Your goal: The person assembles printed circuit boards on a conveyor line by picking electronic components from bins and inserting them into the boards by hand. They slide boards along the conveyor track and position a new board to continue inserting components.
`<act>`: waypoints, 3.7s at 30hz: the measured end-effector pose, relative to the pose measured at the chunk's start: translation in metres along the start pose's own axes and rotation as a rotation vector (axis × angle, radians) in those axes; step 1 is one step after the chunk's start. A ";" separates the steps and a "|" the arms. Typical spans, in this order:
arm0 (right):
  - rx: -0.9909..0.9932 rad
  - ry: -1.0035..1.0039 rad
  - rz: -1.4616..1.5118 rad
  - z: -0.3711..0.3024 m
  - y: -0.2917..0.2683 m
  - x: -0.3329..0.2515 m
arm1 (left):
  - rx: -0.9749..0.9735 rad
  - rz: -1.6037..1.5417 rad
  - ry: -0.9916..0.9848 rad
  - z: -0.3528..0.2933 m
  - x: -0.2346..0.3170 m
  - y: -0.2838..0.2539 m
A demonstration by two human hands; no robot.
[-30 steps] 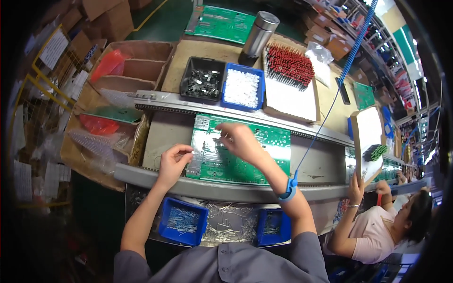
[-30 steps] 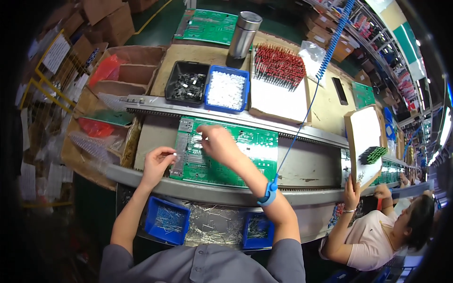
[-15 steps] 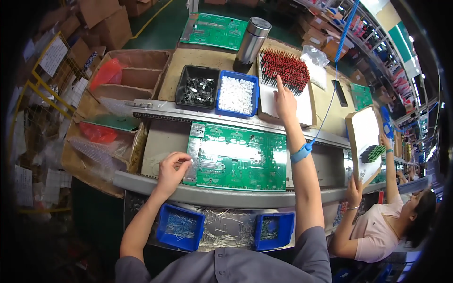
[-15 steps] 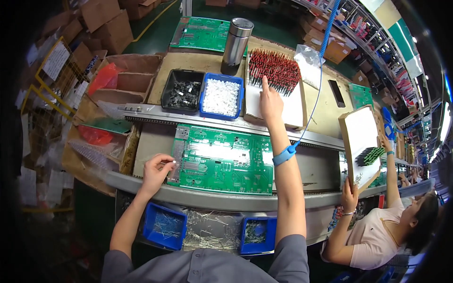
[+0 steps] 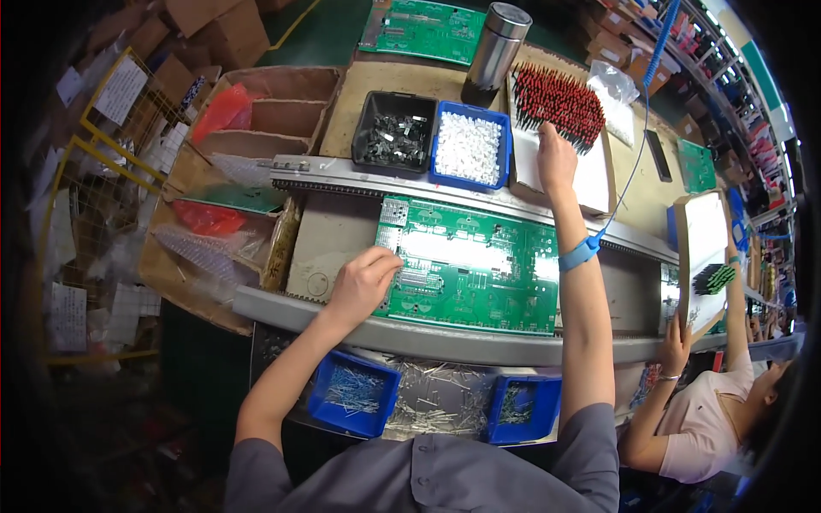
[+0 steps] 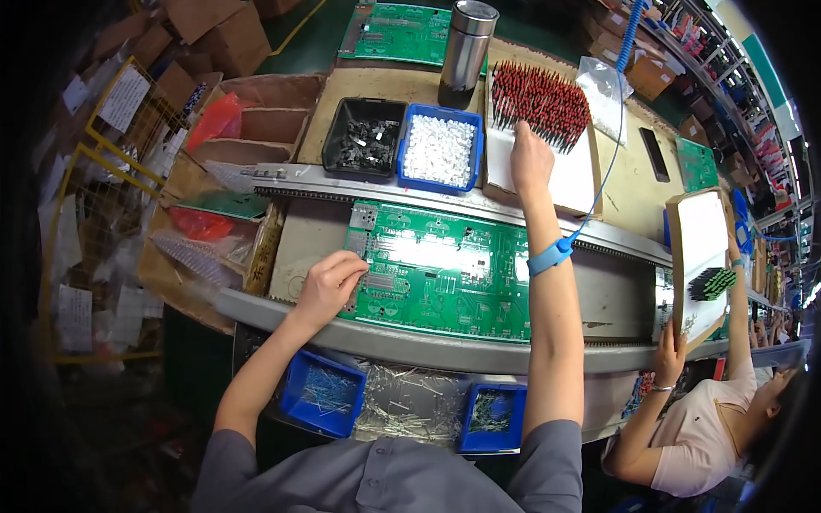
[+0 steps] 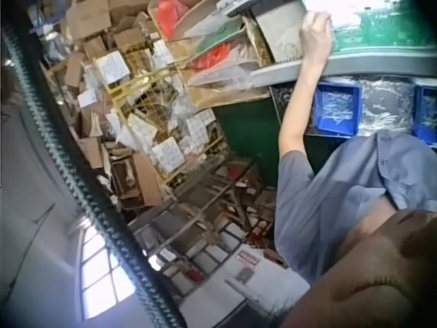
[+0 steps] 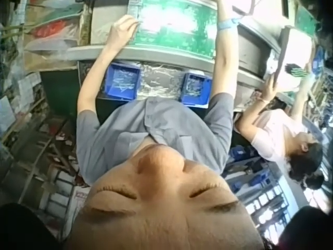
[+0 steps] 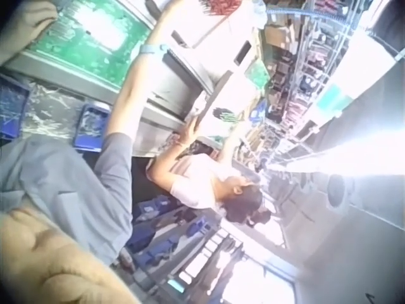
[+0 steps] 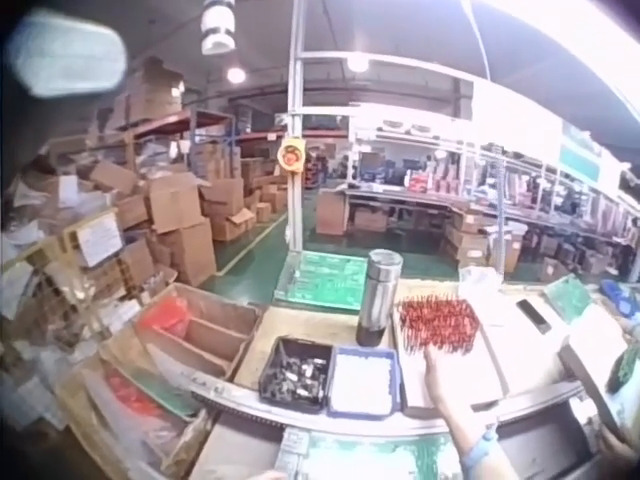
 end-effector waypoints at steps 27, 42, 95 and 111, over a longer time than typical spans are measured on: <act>-0.128 0.351 0.612 -0.117 -0.115 0.066 | -0.037 0.062 -0.076 0.012 0.000 0.005; -0.110 0.442 0.675 -0.171 -0.136 0.090 | -0.013 0.103 -0.020 0.008 0.002 0.009; -0.357 0.218 0.349 -0.122 -0.104 0.068 | 0.067 -0.003 -0.230 -0.027 0.001 -0.036; -0.262 -0.013 0.138 -0.127 -0.109 0.054 | 0.102 -0.018 -0.212 -0.025 0.004 -0.036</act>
Point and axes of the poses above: each hand's wrist, its own z-axis towards the middle knuckle, its own y-axis out of the palm, x = y × z, the point moved 4 cm from there along z, towards the middle knuckle, and after that the axes turned 13 degrees about -z, right-handed, at the moved point
